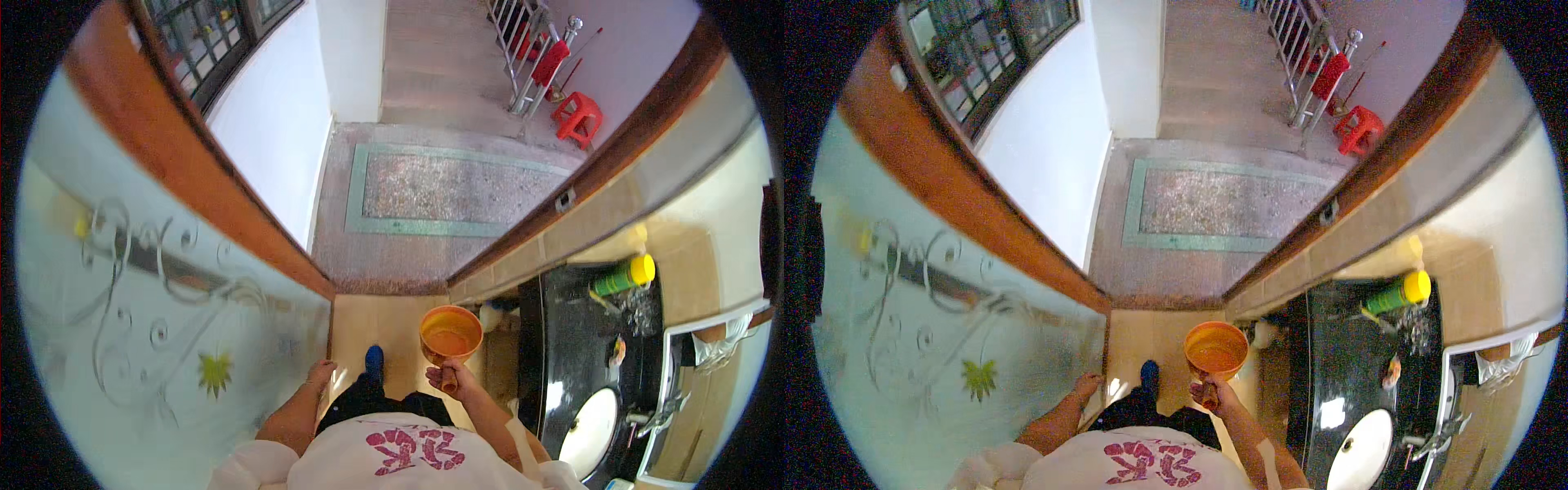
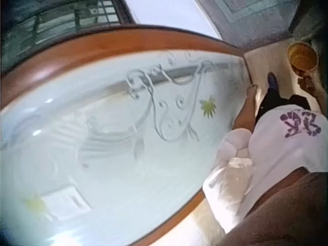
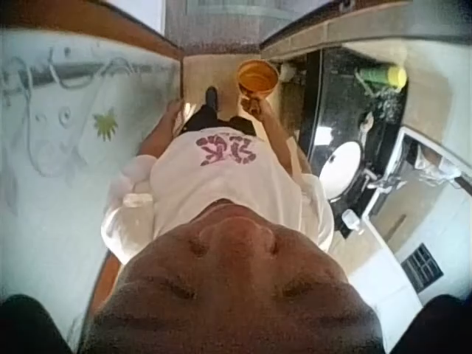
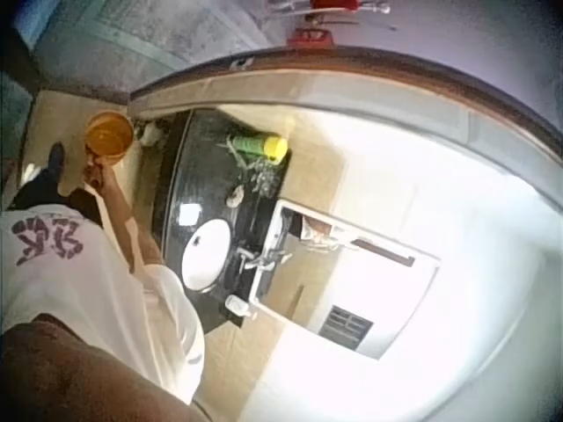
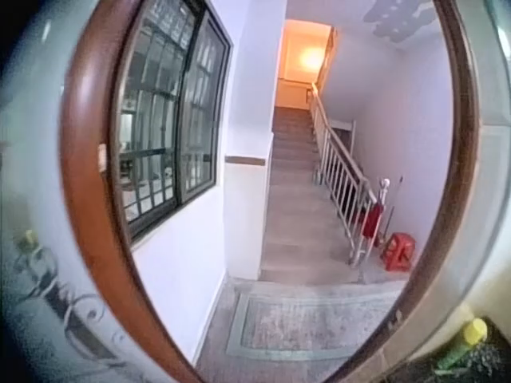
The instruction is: Cleaning a bathroom floor using a broom, water bucket, and scoop.
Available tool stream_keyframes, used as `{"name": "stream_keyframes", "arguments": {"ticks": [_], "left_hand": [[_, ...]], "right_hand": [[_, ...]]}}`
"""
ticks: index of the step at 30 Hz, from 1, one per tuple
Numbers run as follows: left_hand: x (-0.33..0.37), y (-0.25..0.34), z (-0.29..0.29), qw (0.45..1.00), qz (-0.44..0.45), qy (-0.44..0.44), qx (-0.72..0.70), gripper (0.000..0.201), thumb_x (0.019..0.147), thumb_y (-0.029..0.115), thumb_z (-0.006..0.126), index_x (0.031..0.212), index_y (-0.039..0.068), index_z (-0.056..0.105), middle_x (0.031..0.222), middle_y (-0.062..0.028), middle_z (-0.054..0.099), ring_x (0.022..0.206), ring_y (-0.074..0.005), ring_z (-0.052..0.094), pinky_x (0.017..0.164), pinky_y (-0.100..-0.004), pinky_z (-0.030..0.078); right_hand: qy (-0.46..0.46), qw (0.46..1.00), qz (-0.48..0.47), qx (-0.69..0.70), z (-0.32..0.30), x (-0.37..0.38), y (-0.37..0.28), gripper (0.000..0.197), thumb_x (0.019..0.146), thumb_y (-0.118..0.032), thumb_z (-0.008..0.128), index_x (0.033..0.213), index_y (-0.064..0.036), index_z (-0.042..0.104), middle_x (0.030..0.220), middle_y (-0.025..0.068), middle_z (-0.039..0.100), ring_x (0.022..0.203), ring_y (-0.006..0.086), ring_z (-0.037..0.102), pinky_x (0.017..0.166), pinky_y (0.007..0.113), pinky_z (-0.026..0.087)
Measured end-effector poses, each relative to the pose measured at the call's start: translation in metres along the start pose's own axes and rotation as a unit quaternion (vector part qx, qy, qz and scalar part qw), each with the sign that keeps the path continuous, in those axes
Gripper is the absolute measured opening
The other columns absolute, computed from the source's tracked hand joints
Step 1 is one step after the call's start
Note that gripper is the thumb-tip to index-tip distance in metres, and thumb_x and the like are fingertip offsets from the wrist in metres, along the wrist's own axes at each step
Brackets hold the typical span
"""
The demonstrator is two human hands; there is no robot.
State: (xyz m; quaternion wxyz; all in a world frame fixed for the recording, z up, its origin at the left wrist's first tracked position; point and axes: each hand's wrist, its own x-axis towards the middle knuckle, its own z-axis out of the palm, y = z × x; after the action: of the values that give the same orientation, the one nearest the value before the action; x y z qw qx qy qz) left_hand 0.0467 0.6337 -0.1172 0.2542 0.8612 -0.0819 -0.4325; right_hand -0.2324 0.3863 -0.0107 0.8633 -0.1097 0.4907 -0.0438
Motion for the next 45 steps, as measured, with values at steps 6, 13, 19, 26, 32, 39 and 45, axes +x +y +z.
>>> {"name": "stream_keyframes", "arguments": {"ticks": [6,13,19,26,32,39,45], "left_hand": [[0.038,0.144,-0.062,0.999,0.045,0.024,-0.012,0.035,0.07,0.033,0.058,0.082,0.0,0.063,0.077,-0.011,0.062,0.074,-0.0191,0.057,0.067,-0.0335,0.043],[0.177,0.182,-0.062,0.992,0.071,-0.093,0.036,0.035,0.075,0.03,0.055,0.089,-0.001,0.061,0.082,-0.0106,0.062,0.075,-0.0221,0.057,0.07,-0.0341,0.043],[0.236,0.264,-0.087,0.973,0.089,-0.129,-0.17,0.027,0.079,0.023,0.054,0.093,0.0,0.059,0.072,-0.0085,0.058,0.058,-0.016,0.051,0.048,-0.0301,0.04],[0.275,0.397,-0.112,0.97,-0.126,-0.043,-0.205,0.023,0.078,0.027,0.056,0.089,0.007,0.053,0.068,-0.0061,0.051,0.06,-0.022,0.05,0.049,-0.0327,0.041],[0.478,0.418,-0.134,0.957,-0.175,-0.13,-0.19,0.024,0.077,0.027,0.055,0.09,0.007,0.054,0.067,-0.007,0.05,0.06,-0.0216,0.05,0.05,-0.0355,0.042],[0.542,0.729,-0.121,0.97,0.018,-0.178,-0.165,0.014,0.079,0.019,0.052,0.079,0.005,0.053,0.065,-0.005,0.047,0.053,-0.0164,0.046,0.045,-0.0311,0.038],[0.628,0.99,-0.058,0.942,0.182,-0.241,-0.142,0.024,0.078,0.026,0.055,0.089,0.005,0.048,0.066,-0.0033,0.047,0.058,-0.0151,0.047,0.049,-0.0296,0.04]], "right_hand": [[-0.065,0.997,-0.044,0.017,0.062,0.044,-0.09,0.049,0.074,-0.021,0.051,0.114,0.0035,0.035,0.101,0.0212,0.053,0.095,0.0329,0.053,0.085,0.043,0.044],[-0.073,0.994,-0.015,0.08,0.096,0.112,-0.199,0.05,0.07,-0.022,0.054,0.112,0.0026,0.039,0.098,0.0207,0.053,0.091,0.0322,0.053,0.083,0.043,0.043],[-0.058,0.99,-0.013,0.128,0.148,0.163,-0.311,0.042,0.069,-0.022,0.052,0.102,0.0016,0.044,0.084,0.0156,0.053,0.075,0.0272,0.053,0.068,0.04,0.046],[0.03,0.973,-0.102,0.205,0.189,0.215,-0.442,0.04,0.069,-0.023,0.052,0.098,0.004,0.044,0.085,0.0182,0.052,0.084,0.0317,0.053,0.078,0.043,0.043],[0.032,0.953,-0.186,0.238,0.134,0.26,-0.541,0.034,0.068,-0.02,0.054,0.091,0.0034,0.047,0.09,0.0179,0.052,0.077,0.0306,0.052,0.073,0.044,0.045],[0.187,0.927,-0.209,0.249,0.037,0.256,-0.578,0.026,0.077,-0.026,0.046,0.094,-0.0074,0.044,0.067,0.0118,0.05,0.066,0.0252,0.052,0.056,0.037,0.046],[0.168,0.867,-0.225,0.411,0.027,0.268,-0.58,0.029,0.074,-0.033,0.045,0.078,-0.0045,0.048,0.068,0.0132,0.05,0.067,0.0274,0.051,0.057,0.036,0.044]]}}
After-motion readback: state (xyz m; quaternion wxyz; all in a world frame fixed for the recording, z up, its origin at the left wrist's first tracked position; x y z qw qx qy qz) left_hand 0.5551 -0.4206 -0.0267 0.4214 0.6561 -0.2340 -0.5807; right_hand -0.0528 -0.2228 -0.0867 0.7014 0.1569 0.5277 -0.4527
